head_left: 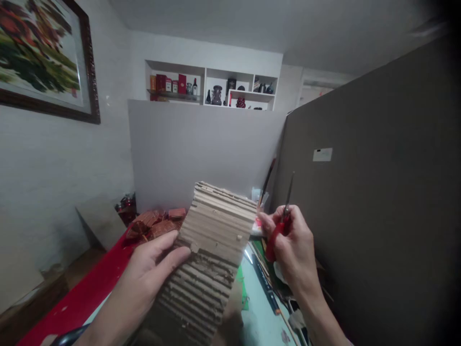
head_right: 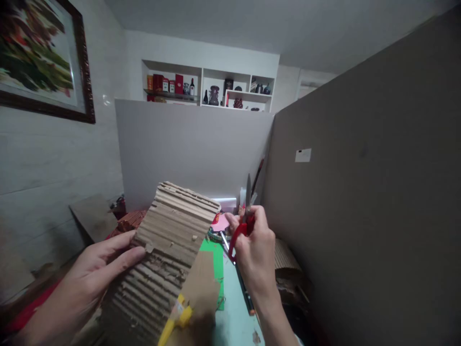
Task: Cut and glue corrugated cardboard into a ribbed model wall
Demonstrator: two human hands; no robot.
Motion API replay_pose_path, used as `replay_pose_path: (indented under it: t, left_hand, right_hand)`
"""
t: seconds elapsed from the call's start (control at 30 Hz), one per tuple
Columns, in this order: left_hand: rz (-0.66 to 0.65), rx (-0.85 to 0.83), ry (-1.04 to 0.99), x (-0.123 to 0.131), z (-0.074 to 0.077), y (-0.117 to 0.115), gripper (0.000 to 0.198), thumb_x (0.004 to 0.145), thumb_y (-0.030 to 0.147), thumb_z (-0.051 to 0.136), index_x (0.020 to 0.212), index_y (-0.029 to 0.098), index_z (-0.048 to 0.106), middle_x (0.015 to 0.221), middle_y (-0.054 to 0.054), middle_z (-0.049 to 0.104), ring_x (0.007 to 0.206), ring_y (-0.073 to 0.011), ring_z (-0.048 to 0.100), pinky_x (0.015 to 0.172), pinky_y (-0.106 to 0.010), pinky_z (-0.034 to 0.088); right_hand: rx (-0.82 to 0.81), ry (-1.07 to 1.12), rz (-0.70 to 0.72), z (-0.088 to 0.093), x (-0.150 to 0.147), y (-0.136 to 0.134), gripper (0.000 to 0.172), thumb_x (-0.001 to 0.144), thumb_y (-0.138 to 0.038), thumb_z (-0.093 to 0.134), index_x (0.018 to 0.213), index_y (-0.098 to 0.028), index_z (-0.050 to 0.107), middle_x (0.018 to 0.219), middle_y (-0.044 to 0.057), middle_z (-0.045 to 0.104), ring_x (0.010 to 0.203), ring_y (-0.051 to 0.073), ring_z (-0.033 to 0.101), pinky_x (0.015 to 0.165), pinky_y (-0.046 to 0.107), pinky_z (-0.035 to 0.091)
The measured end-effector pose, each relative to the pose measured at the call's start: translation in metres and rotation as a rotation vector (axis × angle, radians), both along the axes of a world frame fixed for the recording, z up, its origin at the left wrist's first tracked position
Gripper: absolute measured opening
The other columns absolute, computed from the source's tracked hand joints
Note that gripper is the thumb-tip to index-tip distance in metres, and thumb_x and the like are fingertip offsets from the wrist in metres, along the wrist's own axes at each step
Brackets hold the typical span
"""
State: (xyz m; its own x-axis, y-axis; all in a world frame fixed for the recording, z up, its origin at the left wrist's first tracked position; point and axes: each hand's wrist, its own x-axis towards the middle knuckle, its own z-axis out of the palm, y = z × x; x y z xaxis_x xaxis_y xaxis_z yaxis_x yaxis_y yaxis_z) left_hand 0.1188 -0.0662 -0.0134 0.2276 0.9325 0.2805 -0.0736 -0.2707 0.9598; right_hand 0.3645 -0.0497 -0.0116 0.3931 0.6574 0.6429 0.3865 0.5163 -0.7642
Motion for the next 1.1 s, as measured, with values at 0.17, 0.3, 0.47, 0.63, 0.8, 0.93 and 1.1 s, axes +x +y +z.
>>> replay_pose_path:
  t: [0.17,0.3,0.47,0.63,0.8,0.93,1.1]
  left_hand:
    - [-0.052,-0.055,-0.02,-0.007,-0.001,0.006,0.021,0.089,0.041,0.067,0.105,0.03,0.077,0.092,0.003,0.076,0.086,-0.0192,0.064,0.075,-0.025,0.048]
    - [-0.076,0.004,0.08,-0.006,0.003,0.005,0.022,0.092,0.042,0.061,0.104,0.03,0.075,0.097,0.002,0.073,0.095,-0.0201,0.062,0.086,-0.027,0.044]
    - [0.053,0.06,0.085,-0.005,0.004,0.007,0.025,0.094,0.048,0.056,0.091,0.026,0.069,0.087,0.002,0.064,0.083,-0.0174,0.056,0.073,-0.025,0.043]
    - [0.243,0.383,0.071,-0.003,-0.003,0.01,0.023,0.09,0.036,0.068,0.112,0.039,0.061,0.106,0.005,0.064,0.097,-0.0147,0.058,0.082,-0.022,0.044]
    - [0.286,0.569,0.168,0.003,-0.005,0.007,0.019,0.085,0.017,0.072,0.094,0.033,0.073,0.109,0.001,0.065,0.11,-0.0166,0.058,0.092,-0.024,0.044]
    - [0.338,0.606,0.123,0.005,-0.005,0.007,0.021,0.084,0.009,0.068,0.08,0.029,0.075,0.098,0.002,0.065,0.097,-0.0137,0.062,0.079,-0.02,0.047]
    - [0.383,0.659,0.206,0.004,-0.003,0.008,0.023,0.091,0.009,0.058,0.075,0.024,0.066,0.088,0.003,0.058,0.088,-0.0117,0.057,0.077,-0.019,0.043]
  right_hand:
    - [-0.118,0.173,0.261,0.005,0.001,0.0,0.041,0.08,-0.057,0.07,0.091,-0.023,0.05,0.078,-0.002,0.061,0.06,0.012,0.058,0.049,0.022,0.047]
    - [-0.245,0.253,0.497,0.008,-0.018,-0.01,0.051,0.079,-0.059,0.069,0.11,-0.023,0.05,0.068,-0.006,0.059,0.044,0.01,0.056,0.042,0.023,0.051]
    - [-0.389,0.409,0.61,0.007,-0.031,-0.014,0.062,0.068,-0.042,0.085,0.116,-0.024,0.048,0.054,-0.009,0.057,0.031,0.008,0.05,0.026,0.013,0.034]
    - [-0.353,0.468,0.571,0.002,-0.034,-0.006,0.068,0.062,-0.043,0.088,0.114,-0.023,0.047,0.065,-0.007,0.061,0.03,0.008,0.052,0.023,0.013,0.033]
    - [-0.361,0.434,0.594,0.0,-0.038,-0.007,0.067,0.065,-0.044,0.087,0.115,-0.023,0.048,0.054,-0.008,0.058,0.033,0.012,0.056,0.023,0.013,0.031]
    - [-0.378,0.403,0.634,-0.002,-0.041,-0.009,0.062,0.069,-0.042,0.085,0.114,-0.024,0.047,0.053,-0.009,0.057,0.034,0.012,0.057,0.024,0.013,0.034]
    - [-0.393,0.386,0.655,-0.003,-0.043,-0.009,0.056,0.07,-0.041,0.086,0.108,-0.023,0.049,0.054,-0.009,0.058,0.033,0.01,0.056,0.027,0.012,0.038]
